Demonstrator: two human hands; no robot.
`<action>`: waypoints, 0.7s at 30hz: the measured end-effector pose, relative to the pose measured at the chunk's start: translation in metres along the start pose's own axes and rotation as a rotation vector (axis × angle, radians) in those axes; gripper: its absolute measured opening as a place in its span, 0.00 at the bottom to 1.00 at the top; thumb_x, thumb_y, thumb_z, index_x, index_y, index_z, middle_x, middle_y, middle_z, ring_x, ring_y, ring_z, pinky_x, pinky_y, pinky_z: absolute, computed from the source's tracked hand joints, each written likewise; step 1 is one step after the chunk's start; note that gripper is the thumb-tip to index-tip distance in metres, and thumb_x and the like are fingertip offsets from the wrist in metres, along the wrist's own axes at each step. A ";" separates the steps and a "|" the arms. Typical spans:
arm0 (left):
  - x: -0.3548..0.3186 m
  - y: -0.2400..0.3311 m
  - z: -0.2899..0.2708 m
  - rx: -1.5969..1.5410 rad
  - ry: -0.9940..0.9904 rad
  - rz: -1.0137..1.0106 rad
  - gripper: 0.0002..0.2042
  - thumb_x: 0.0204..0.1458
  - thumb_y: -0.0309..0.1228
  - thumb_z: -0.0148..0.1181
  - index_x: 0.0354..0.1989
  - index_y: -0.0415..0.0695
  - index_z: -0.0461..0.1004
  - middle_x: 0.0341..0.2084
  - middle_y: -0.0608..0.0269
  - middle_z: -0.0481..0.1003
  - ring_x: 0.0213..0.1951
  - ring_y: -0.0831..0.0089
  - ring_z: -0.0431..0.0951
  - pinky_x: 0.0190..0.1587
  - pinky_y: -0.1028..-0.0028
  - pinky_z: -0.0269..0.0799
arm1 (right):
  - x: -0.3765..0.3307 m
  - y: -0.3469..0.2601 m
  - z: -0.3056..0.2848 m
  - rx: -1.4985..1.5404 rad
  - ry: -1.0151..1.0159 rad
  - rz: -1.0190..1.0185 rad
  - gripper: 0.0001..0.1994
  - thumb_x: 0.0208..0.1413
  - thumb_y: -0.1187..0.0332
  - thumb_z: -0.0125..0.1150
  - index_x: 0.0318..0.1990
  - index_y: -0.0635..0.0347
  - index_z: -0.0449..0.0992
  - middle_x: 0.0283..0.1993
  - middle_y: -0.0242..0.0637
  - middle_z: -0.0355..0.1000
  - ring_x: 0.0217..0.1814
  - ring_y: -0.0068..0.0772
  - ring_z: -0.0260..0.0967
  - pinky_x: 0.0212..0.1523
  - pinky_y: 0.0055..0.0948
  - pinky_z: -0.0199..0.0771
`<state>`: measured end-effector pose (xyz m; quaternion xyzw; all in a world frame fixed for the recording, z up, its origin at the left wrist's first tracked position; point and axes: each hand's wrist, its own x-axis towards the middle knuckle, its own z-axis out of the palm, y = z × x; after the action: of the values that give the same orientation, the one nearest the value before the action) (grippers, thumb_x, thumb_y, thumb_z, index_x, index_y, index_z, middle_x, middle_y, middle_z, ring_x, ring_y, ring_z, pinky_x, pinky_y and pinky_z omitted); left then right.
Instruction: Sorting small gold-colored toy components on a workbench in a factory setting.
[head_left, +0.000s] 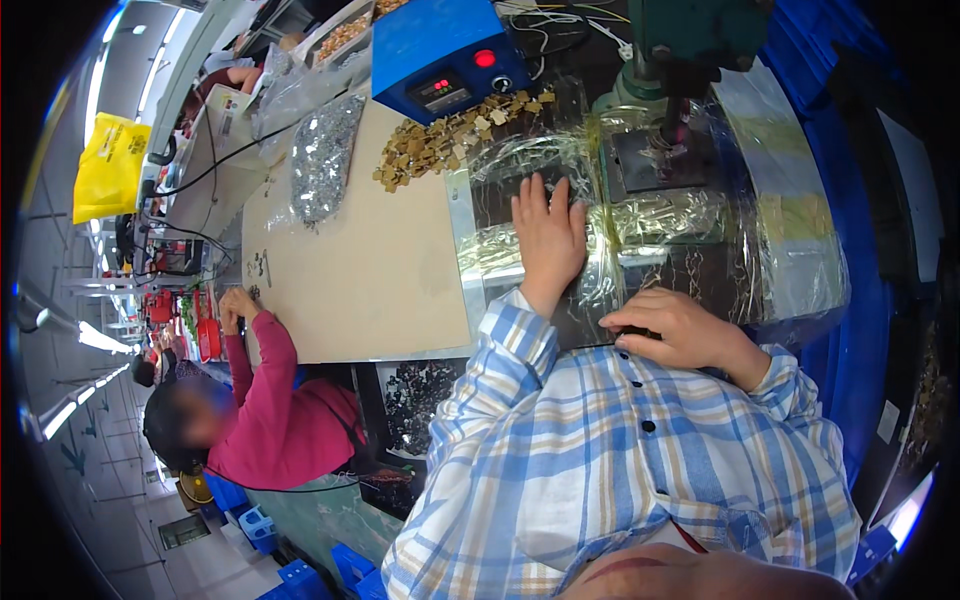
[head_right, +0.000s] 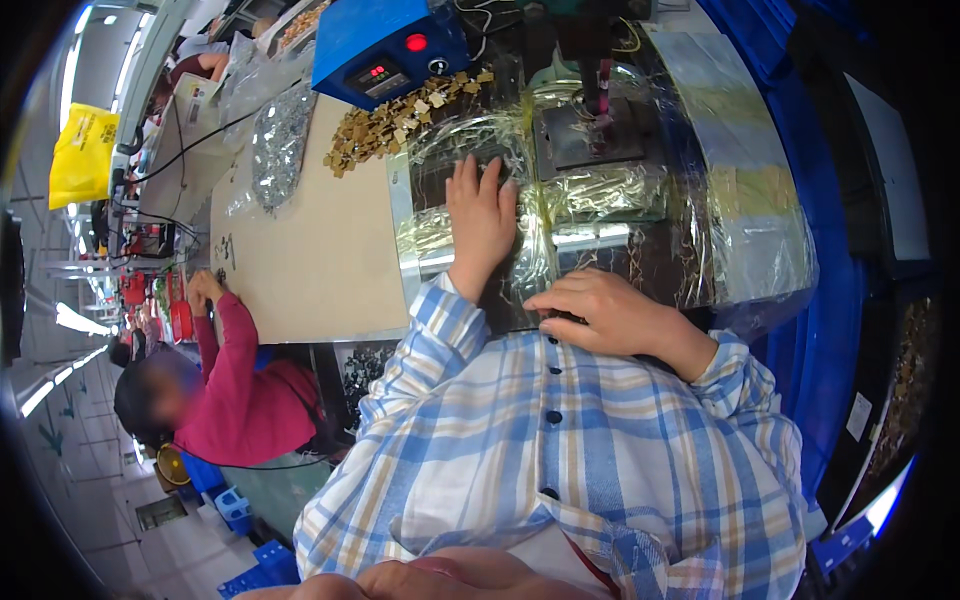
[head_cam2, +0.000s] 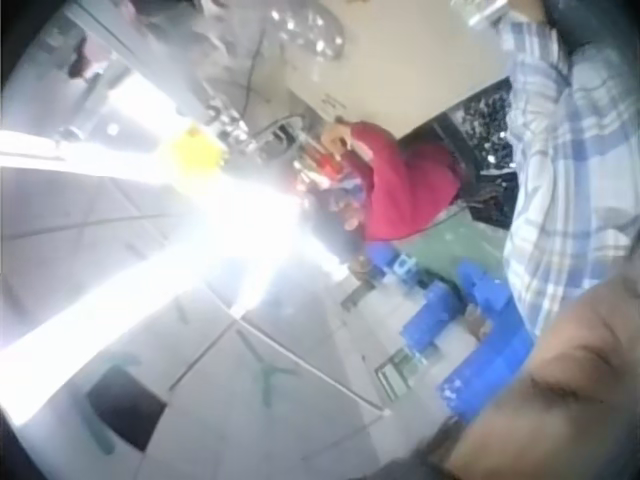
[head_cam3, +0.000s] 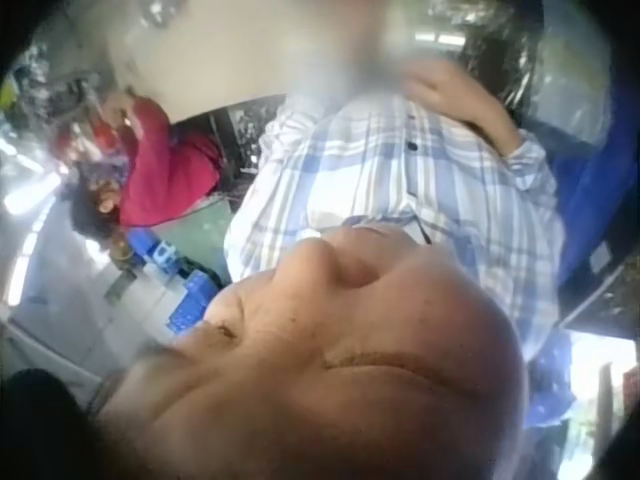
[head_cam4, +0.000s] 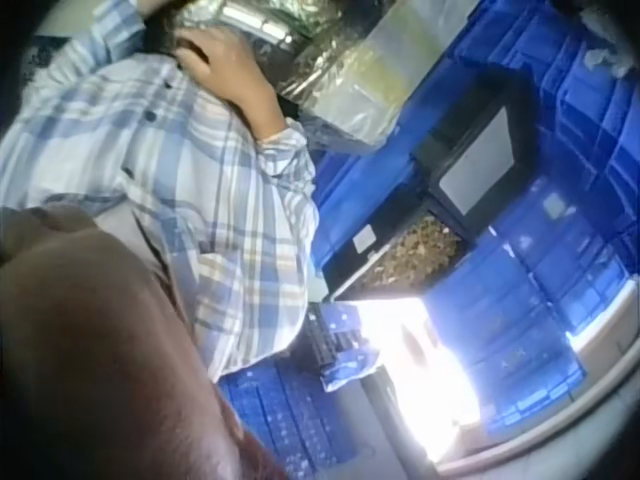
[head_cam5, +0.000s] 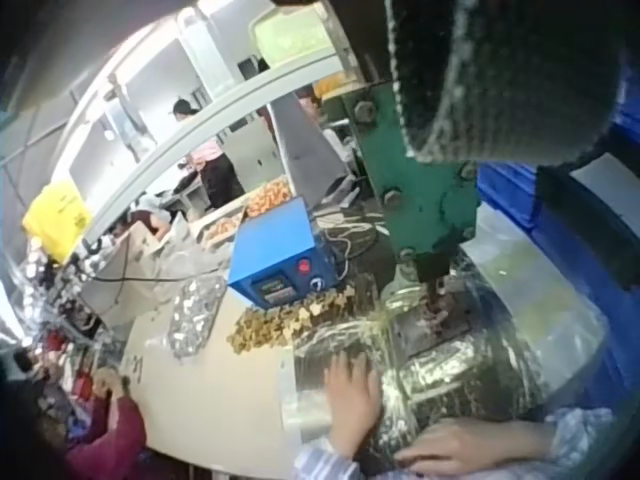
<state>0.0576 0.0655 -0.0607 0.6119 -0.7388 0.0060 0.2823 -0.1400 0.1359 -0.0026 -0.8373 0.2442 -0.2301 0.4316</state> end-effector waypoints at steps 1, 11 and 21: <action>0.004 0.004 -0.003 -0.056 -0.018 0.026 0.18 0.54 0.35 0.47 0.51 0.39 0.66 0.53 0.39 0.61 0.57 0.46 0.57 0.60 0.53 0.47 | 0.001 -0.003 -0.003 0.003 0.002 0.013 0.14 0.49 0.67 0.57 0.44 0.60 0.73 0.34 0.41 0.71 0.38 0.43 0.68 0.42 0.37 0.66; 0.003 -0.052 -0.047 -0.392 0.083 -0.151 0.06 0.48 0.22 0.53 0.34 0.40 0.74 0.28 0.55 0.72 0.34 0.58 0.71 0.37 0.66 0.66 | -0.010 -0.047 -0.090 -0.040 0.323 0.048 0.11 0.49 0.72 0.57 0.41 0.63 0.74 0.34 0.38 0.74 0.36 0.33 0.70 0.38 0.29 0.68; 0.021 -0.045 -0.043 -0.279 -0.086 0.112 0.04 0.45 0.26 0.57 0.30 0.41 0.74 0.27 0.57 0.72 0.32 0.58 0.70 0.35 0.66 0.66 | 0.002 -0.078 -0.138 0.007 0.480 -0.172 0.10 0.50 0.74 0.56 0.40 0.67 0.74 0.32 0.41 0.72 0.35 0.31 0.71 0.37 0.26 0.69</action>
<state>0.1143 0.0500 -0.0306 0.5244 -0.7766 -0.1071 0.3322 -0.2037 0.0902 0.1351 -0.7749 0.2670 -0.4590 0.3429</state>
